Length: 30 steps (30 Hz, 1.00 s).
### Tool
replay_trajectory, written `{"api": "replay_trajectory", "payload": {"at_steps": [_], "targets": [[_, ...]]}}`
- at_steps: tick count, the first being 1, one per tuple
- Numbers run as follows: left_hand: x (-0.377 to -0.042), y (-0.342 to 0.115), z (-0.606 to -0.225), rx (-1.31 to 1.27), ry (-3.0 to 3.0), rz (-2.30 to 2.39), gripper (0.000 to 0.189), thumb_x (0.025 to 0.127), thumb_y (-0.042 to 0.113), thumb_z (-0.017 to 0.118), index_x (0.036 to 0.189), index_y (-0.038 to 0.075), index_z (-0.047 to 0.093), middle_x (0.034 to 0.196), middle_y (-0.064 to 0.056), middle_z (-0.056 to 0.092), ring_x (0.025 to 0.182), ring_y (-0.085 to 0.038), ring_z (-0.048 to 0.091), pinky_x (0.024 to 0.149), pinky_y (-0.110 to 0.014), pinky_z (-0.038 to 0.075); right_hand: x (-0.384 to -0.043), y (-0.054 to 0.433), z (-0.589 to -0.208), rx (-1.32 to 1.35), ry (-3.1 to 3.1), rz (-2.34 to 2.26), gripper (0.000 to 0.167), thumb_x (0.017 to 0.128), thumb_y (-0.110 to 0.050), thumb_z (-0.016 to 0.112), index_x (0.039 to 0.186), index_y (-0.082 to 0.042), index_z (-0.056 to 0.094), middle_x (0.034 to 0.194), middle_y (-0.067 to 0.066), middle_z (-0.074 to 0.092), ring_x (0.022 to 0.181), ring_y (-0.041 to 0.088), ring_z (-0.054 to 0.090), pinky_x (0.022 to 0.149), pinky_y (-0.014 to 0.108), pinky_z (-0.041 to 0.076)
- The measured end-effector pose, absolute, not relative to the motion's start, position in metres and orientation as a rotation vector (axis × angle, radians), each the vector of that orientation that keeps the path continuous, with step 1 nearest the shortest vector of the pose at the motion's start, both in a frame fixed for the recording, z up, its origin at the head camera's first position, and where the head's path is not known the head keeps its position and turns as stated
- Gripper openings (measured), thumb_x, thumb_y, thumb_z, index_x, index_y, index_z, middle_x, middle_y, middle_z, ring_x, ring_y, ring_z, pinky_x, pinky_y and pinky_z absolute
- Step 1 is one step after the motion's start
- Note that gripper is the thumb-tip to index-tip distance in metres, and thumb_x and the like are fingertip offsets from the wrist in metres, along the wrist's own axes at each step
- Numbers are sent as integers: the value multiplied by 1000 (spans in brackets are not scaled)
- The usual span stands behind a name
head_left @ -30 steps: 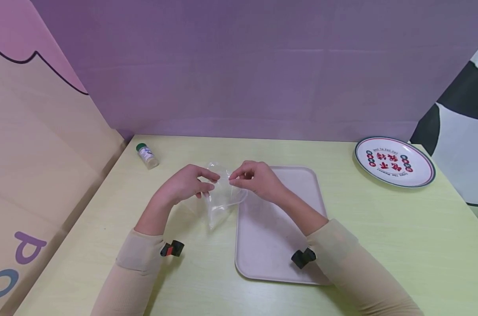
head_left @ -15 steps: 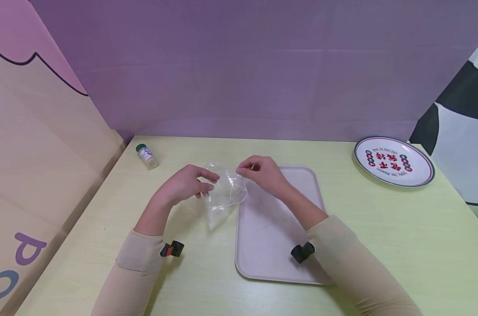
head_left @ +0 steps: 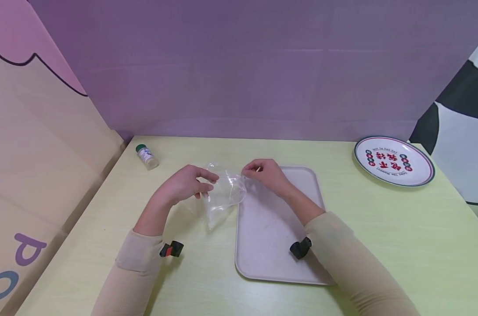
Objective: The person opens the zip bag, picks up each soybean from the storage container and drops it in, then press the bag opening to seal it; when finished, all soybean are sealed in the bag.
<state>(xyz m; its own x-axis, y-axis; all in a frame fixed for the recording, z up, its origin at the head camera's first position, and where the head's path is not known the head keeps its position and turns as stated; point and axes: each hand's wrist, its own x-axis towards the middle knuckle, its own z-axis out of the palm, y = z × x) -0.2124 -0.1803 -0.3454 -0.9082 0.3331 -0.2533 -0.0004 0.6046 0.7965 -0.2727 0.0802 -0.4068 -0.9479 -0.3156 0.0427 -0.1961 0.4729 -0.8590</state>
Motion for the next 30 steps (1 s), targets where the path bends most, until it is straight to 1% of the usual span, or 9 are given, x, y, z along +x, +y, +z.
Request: {"api": "replay_trajectory", "payload": {"at_steps": [6,9,13,19,22,30], "targets": [[-211,-181,-345,261,2451,1226,34,97,7,65,131,5,68,129,-13,66,92,-37,66,89,-51,51,-274,78,-412,-448,2612,-1439,12,93,-15,73,101,-7,79,88,1,64,82,20,52,66,27,42],[-211,-181,-345,264,2449,1235,34,97,7,65,131,5,68,130,-13,66,92,-37,66,89,-51,51,-276,79,-414,-429,2623,-1421,13,94,-16,73,102,-8,79,88,1,64,81,19,53,65,27,42],[-212,-181,-345,271,2450,1238,35,97,7,65,131,5,68,131,-13,65,91,-36,66,87,-50,52,-278,81,-416,-399,2628,-1397,14,94,-19,74,103,-9,78,86,2,62,78,18,52,61,26,42],[-212,-181,-344,270,2446,1240,35,97,7,65,131,5,68,132,-12,65,91,-36,67,86,-46,53,-284,82,-420,-386,2648,-1368,14,93,-17,75,103,-8,78,81,3,58,70,17,50,59,25,40],[-211,-181,-344,263,2448,1236,35,97,7,65,131,5,68,132,-11,65,91,-36,66,88,-48,52,-287,82,-422,-397,2677,-1340,12,93,-15,75,102,-7,78,80,4,58,71,17,49,61,26,39],[-211,-181,-343,260,2454,1213,35,97,8,66,131,7,68,131,-11,66,90,-33,67,85,-41,51,-293,81,-430,-454,2740,-1277,13,92,-11,75,104,-7,77,81,4,60,77,19,50,69,30,40]]}}
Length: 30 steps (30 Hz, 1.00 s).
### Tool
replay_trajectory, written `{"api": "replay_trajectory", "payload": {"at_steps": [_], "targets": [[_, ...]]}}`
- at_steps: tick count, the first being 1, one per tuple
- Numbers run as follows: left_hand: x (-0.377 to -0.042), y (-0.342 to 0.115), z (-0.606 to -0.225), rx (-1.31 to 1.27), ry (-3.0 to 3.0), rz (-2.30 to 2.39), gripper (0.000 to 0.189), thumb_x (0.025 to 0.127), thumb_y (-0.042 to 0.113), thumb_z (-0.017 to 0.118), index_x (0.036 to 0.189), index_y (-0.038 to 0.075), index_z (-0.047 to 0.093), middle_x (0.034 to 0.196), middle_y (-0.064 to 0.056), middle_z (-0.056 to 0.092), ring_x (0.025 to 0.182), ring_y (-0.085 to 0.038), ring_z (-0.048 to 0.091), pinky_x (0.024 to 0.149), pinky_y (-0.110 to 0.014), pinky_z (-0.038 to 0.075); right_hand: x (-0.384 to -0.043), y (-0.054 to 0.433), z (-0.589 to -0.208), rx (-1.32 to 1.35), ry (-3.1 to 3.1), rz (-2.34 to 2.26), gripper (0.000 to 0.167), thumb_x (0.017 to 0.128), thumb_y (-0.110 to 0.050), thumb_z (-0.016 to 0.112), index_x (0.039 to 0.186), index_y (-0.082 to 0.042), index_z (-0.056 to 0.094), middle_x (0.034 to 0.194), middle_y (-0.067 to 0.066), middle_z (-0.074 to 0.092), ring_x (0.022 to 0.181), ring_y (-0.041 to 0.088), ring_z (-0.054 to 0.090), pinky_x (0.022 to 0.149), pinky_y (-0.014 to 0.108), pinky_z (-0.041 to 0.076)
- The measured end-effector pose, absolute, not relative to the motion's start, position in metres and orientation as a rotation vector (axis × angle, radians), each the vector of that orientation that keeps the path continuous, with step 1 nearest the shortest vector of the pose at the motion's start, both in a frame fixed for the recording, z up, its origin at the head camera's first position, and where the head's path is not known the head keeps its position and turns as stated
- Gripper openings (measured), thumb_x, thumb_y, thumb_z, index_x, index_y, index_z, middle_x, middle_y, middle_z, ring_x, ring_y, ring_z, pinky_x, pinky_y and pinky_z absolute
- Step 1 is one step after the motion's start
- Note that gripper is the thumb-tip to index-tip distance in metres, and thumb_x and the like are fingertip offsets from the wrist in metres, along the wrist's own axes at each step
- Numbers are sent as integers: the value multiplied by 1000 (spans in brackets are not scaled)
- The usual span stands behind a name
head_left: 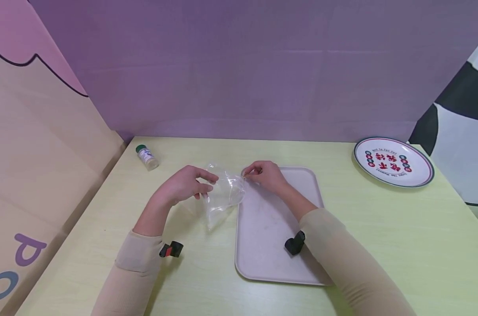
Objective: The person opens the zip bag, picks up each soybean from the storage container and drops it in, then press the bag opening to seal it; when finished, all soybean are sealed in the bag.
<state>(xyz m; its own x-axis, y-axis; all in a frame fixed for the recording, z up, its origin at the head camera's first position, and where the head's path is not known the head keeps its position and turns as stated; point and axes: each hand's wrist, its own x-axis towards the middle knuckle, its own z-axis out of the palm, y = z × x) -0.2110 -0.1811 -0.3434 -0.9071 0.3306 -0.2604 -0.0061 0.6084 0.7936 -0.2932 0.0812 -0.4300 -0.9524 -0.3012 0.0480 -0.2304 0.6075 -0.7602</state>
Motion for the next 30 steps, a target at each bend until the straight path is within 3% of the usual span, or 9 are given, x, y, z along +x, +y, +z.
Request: {"api": "replay_trajectory", "payload": {"at_steps": [7,17,22,30], "targets": [[-213,-182,-345,265,2454,1207,35,97,9,65,132,6,68,131,-11,66,89,-32,67,83,-38,52,-294,80,-433,-477,2768,-1216,12,91,-15,77,102,-11,79,85,3,64,81,20,52,74,32,41],[-211,-180,-344,251,2449,1201,35,97,8,65,132,7,68,131,-11,65,89,-31,66,91,-49,50,-293,77,-434,-505,2801,-1104,11,92,-16,76,102,-13,80,95,3,69,87,21,55,78,33,44],[-211,-181,-345,276,2462,1197,34,97,8,65,131,6,68,130,-11,66,83,-28,65,86,-45,51,-292,77,-432,-525,2794,-1096,12,92,-15,76,103,-13,79,97,2,70,88,21,56,79,33,44],[-211,-180,-345,286,2468,1196,35,96,7,66,131,6,69,130,-12,66,77,-23,64,90,-51,49,-290,76,-431,-541,2815,-1053,13,92,-15,75,104,-14,79,99,1,71,89,20,57,80,33,46]]}}
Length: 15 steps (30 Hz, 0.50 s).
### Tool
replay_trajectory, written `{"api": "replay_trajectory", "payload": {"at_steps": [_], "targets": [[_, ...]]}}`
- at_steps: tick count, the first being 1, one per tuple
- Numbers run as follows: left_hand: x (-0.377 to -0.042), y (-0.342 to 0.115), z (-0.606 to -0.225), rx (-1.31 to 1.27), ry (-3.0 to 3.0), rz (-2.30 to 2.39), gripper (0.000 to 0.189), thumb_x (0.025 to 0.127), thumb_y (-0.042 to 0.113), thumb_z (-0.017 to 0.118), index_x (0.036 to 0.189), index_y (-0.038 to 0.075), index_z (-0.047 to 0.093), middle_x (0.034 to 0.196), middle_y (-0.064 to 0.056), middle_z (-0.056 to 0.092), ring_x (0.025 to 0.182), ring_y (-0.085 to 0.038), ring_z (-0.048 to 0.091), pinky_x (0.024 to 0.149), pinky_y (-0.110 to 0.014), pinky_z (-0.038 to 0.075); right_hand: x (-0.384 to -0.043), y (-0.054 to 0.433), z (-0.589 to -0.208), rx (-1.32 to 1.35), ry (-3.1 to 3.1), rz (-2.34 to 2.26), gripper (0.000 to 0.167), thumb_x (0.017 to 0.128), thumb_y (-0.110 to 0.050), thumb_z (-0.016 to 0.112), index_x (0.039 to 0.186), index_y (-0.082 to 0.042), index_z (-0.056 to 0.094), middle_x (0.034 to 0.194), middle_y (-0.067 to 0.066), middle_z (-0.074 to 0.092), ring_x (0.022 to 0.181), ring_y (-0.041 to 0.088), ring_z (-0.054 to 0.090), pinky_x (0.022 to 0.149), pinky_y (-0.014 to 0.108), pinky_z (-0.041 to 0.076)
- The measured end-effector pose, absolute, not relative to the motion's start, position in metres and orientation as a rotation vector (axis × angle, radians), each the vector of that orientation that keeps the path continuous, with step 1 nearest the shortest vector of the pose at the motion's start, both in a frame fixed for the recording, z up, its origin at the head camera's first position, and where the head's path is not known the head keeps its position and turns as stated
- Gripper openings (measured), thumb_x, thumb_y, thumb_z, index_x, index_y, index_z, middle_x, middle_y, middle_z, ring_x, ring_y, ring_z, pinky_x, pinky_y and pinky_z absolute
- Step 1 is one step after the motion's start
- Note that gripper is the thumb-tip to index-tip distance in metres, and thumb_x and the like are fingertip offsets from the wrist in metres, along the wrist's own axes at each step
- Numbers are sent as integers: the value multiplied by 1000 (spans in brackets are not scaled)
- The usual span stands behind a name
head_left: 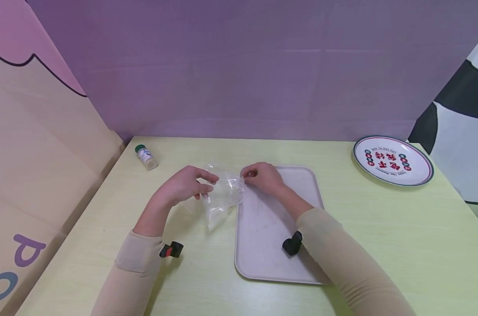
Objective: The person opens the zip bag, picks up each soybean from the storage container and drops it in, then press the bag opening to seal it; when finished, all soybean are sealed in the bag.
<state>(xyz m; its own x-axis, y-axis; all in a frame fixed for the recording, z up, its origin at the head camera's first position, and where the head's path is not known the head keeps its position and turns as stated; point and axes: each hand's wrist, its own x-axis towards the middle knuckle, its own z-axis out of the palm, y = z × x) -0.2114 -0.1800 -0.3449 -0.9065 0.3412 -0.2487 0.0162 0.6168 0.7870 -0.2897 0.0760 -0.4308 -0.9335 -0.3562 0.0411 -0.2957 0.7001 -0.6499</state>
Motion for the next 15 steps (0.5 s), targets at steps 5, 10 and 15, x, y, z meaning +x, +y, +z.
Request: {"api": "replay_trajectory", "payload": {"at_steps": [5,10,15], "targets": [[-212,-180,-346,293,2469,1201,34,96,7,66,130,5,68,129,-11,66,75,-22,63,88,-49,50,-288,73,-429,-522,2843,-979,11,92,-18,73,101,-15,78,93,-1,69,85,17,58,74,31,45],[-212,-181,-346,290,2470,1195,34,96,7,66,131,5,68,129,-10,66,78,-24,64,88,-49,50,-287,71,-428,-503,2860,-938,10,91,-20,73,99,-14,77,88,-2,66,81,15,57,68,30,44],[-211,-180,-344,283,2464,1200,35,96,7,66,131,6,68,130,-11,66,82,-29,65,89,-50,50,-286,71,-427,-487,2837,-993,11,91,-18,73,99,-12,78,89,-1,67,81,15,57,69,29,44]]}}
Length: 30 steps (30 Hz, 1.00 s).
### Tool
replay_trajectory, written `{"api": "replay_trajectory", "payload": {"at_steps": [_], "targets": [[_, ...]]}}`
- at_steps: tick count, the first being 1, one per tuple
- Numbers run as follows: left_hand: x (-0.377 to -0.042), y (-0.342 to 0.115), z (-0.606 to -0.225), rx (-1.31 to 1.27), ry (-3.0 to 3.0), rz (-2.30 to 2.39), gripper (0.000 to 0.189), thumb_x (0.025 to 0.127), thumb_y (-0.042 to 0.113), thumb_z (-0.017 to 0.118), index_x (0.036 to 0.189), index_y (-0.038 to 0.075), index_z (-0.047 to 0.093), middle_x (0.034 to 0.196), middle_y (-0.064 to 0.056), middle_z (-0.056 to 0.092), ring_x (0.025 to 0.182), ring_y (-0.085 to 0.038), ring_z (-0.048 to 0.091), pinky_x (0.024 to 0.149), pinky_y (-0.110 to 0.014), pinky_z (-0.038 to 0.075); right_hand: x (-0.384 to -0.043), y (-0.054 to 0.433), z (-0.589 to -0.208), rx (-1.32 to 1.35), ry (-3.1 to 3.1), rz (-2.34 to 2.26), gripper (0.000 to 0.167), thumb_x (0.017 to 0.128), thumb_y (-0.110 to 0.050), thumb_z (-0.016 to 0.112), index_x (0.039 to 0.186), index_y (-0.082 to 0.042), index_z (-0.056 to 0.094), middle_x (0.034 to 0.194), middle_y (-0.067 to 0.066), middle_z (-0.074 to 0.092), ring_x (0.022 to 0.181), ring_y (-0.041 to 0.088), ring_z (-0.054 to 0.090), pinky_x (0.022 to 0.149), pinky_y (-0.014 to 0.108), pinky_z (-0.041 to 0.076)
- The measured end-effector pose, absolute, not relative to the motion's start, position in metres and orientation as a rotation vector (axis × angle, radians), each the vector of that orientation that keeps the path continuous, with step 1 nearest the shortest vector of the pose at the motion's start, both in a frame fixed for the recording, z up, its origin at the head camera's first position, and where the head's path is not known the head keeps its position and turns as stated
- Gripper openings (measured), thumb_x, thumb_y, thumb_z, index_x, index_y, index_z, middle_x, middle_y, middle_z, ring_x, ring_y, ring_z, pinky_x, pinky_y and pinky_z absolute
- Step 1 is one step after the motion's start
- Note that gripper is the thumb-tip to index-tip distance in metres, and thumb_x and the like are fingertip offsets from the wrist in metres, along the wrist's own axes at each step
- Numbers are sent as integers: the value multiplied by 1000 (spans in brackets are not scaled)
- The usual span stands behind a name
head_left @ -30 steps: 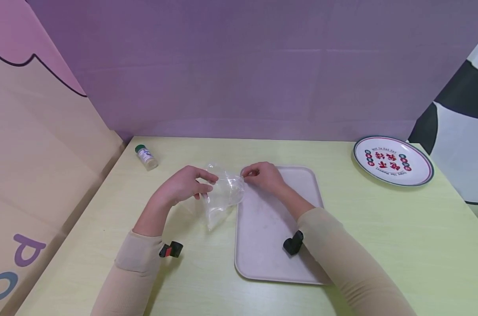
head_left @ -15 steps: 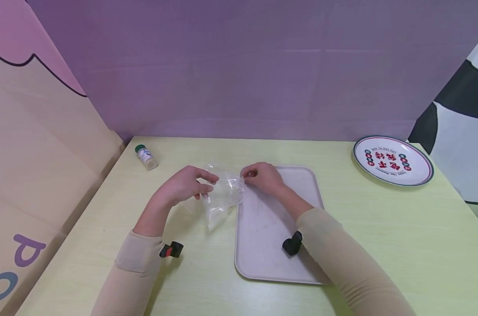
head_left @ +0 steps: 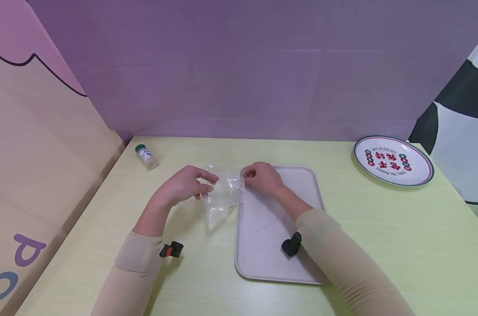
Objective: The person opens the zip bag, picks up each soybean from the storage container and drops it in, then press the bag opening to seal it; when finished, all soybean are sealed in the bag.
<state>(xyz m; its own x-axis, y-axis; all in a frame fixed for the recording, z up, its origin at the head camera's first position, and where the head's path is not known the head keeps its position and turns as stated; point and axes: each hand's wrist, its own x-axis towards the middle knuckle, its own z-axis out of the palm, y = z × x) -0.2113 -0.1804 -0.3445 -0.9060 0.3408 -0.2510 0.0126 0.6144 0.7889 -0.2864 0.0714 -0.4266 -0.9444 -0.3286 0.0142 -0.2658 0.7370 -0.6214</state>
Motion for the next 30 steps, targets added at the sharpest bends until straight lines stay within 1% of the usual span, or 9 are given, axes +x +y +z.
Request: {"api": "replay_trajectory", "payload": {"at_steps": [4,9,12,15,19,22,25,30], "targets": [[-211,-180,-344,276,2458,1204,35,96,8,66,131,6,68,130,-12,66,86,-32,66,91,-51,50,-287,73,-426,-490,2807,-1075,11,90,-14,73,98,-10,79,86,0,68,80,16,57,71,29,45],[-212,-181,-344,283,2469,1188,35,97,8,66,131,7,68,129,-11,66,80,-26,64,89,-48,50,-289,75,-427,-507,2787,-1165,11,92,-11,72,98,-5,79,84,2,67,78,16,55,71,28,45],[-211,-181,-344,287,2475,1183,35,97,8,66,131,7,68,129,-11,67,77,-23,63,87,-45,50,-289,77,-426,-497,2768,-1218,12,92,-12,73,98,-4,78,85,4,66,77,17,53,69,28,45],[-211,-180,-344,286,2477,1180,35,96,8,66,131,8,69,129,-11,67,76,-22,62,86,-43,49,-286,79,-422,-486,2750,-1261,13,92,-13,73,100,-4,78,85,5,65,74,17,52,66,29,43],[-211,-180,-344,283,2472,1181,35,97,9,66,131,8,69,129,-10,67,78,-24,63,87,-45,49,-284,83,-417,-486,2755,-1285,15,92,-13,72,101,-3,78,82,5,63,65,15,50,61,27,42],[-211,-180,-345,281,2465,1188,35,97,9,66,131,7,68,130,-10,66,81,-28,64,89,-47,49,-283,86,-415,-475,2762,-1301,15,93,-14,73,101,-4,78,82,6,62,62,15,49,59,27,41],[-212,-180,-345,279,2462,1189,35,97,9,66,132,7,68,131,-10,66,84,-31,65,90,-49,49,-283,88,-412,-482,2765,-1320,15,92,-15,75,101,-4,78,84,6,62,66,17,50,59,28,40],[-212,-180,-345,272,2465,1186,35,97,9,66,132,8,68,130,-8,66,87,-34,65,89,-46,50,-280,88,-406,-517,2755,-1372,11,92,-13,75,100,-5,78,85,4,62,74,20,51,59,28,40]]}}
